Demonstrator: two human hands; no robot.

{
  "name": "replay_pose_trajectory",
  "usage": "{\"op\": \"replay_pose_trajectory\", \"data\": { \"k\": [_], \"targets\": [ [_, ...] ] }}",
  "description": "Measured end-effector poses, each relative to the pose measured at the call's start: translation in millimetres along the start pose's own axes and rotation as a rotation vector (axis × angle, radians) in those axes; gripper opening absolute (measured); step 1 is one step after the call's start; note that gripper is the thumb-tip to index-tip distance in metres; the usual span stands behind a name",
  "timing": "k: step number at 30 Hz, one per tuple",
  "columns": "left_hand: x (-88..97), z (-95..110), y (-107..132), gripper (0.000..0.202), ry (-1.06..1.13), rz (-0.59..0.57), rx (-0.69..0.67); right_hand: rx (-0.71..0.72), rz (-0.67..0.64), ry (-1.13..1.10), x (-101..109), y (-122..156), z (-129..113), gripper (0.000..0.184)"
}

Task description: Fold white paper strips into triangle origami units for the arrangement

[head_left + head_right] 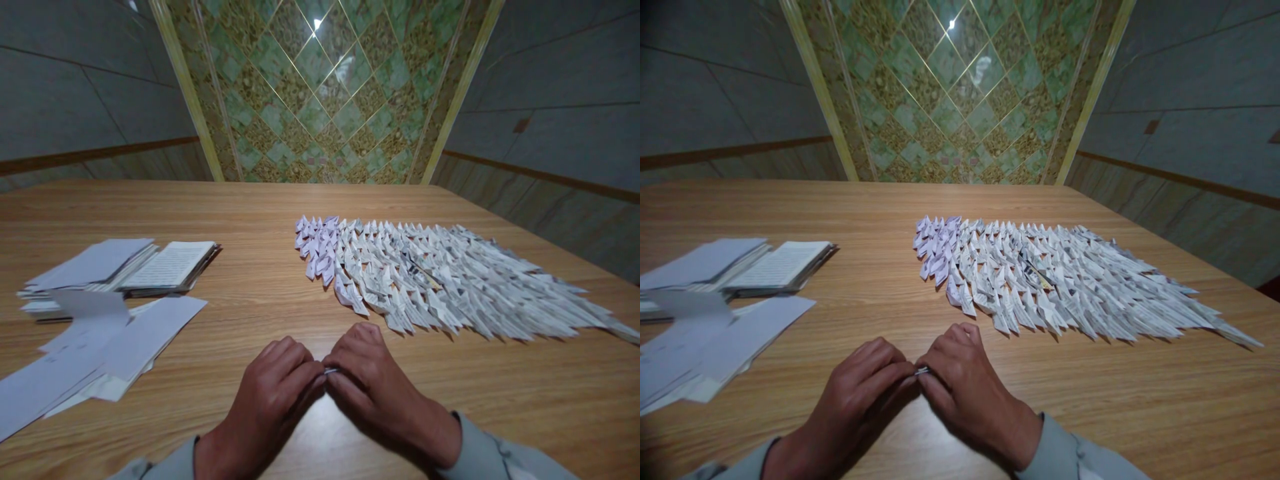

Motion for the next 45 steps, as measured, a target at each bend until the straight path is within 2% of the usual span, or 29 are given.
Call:
{"op": "replay_pose_trajectory", "data": {
  "k": [5, 11, 17, 23, 30, 35, 39, 42, 45],
  "targets": [
    [6.2, 4, -3, 0.024, 0.042, -0.001, 0.002, 0.019, -0.007, -0.010, 3, 0, -2, 0.019],
    [5.8, -7, -1, 0.023, 0.168, -0.003, 0.089, 0.031, 0.105, -0.005, 9, -1, 3, 0.035],
    [6.4, -24, 1, 0.028, 0.238, -0.009, 0.162, 0.038, 0.165, -0.009, 13, 1, 9, 0.035],
    [13.2, -27, -2, 0.026, 0.266, 0.010, 0.171, 0.040, 0.202, -0.066, 23, -1, 16, 0.035],
    [15.0, -33, 0, 0.017, 0.309, -0.030, 0.141, -0.029, 0.162, -0.175, 28, 0, 24, 0.022],
    [16.6, -36, -2, 0.014, 0.354, -0.059, 0.170, -0.078, 0.145, -0.257, 29, -1, 23, 0.021],
    [20.3, -40, -4, 0.019, 0.411, -0.054, 0.237, -0.130, 0.126, -0.315, 33, -2, 25, 0.025],
    [18.7, -47, -4, 0.020, 0.474, -0.064, 0.345, -0.234, 0.204, -0.327, 41, 1, 35, 0.026],
    [11.5, -47, -4, 0.022, 0.535, -0.137, 0.400, -0.292, 0.237, -0.371, 42, 3, 38, 0.027]
  ]
}}
Point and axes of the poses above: each hand's wrist, its own y-axis away from the middle knuckle, its own x-axis out of the back of the hand, z = x × y, the point moved 6 cm from there along -y, towards the middle knuckle, and after that the axes turned 5 degrees about -z, right-handed, at the moved point
